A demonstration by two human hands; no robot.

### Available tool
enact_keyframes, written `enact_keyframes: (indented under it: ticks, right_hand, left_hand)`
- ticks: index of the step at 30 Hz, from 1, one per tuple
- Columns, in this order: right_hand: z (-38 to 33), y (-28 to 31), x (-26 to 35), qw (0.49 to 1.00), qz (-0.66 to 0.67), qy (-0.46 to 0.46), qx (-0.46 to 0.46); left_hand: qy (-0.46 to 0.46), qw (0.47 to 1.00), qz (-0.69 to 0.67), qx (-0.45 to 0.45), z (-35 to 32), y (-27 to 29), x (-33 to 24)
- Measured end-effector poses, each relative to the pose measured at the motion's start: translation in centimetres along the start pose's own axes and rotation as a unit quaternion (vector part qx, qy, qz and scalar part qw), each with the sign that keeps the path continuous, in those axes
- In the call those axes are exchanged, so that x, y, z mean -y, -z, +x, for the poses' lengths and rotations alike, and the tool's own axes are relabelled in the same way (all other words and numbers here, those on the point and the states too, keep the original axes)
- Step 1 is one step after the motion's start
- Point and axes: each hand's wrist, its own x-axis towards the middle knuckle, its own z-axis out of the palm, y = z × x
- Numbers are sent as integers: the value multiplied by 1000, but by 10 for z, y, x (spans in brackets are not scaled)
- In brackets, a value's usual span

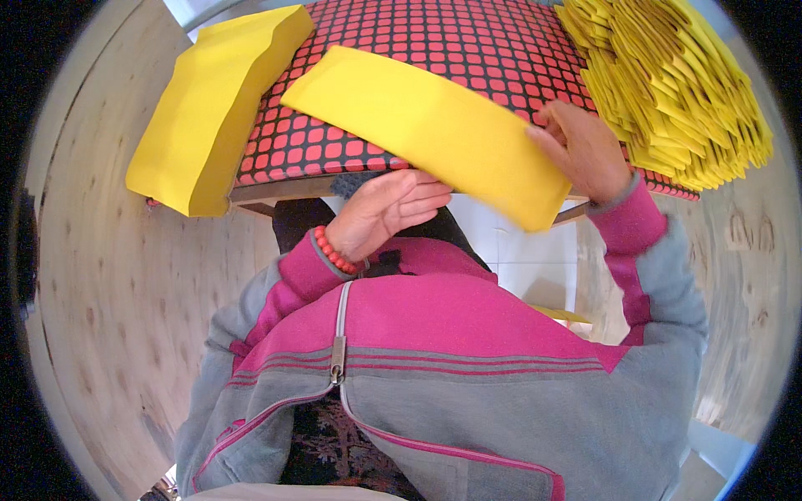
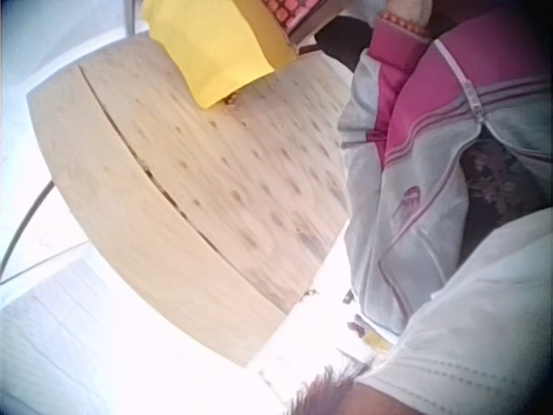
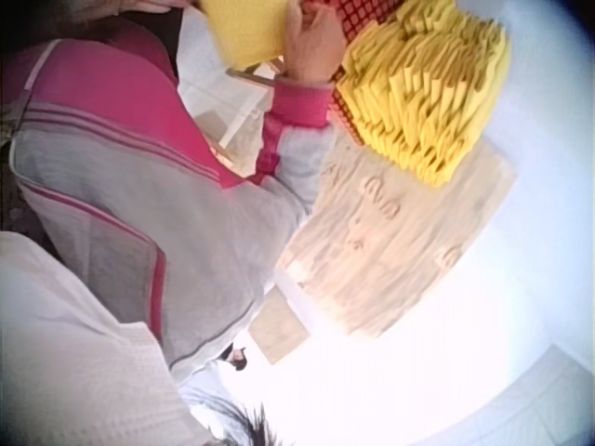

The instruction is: The person folds yellow paper sheets in half on a patterned table, then stacks the folded sheets. The person repeats the folding process with additional sheets and adds them to the stack.

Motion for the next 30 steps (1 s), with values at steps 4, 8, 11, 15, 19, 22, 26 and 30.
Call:
enact_keyframes:
  ticks: [4,8,11,15,19,22,26,30]
  right_hand:
    - [-27,-3,30,942,296,-86,135]
    - [-14,-6,42,840,433,-206,253]
    - [16,-19,52,715,607,-199,285]
    - [83,-49,63,593,726,-141,317]
    - [142,-44,70,684,663,-123,280]
    - [174,9,81,717,644,111,242]
    - [191,102,108,751,597,238,152]
    - [188,129,128,783,520,342,-15]
  left_hand:
    - [-52,995,-87,-24,7,-21,11]
    - [-40,990,-97,-89,2,-31,1]
    - [-38,994,-97,-35,-11,-28,-19]
    - [-25,999,-30,3,-26,-36,-35]
    - [-65,994,84,1,-25,-45,-63]
    - [-137,974,179,2,-15,-49,-106]
    - [-260,828,494,-61,3,-57,-187]
    - [-260,872,414,5,21,-55,-224]
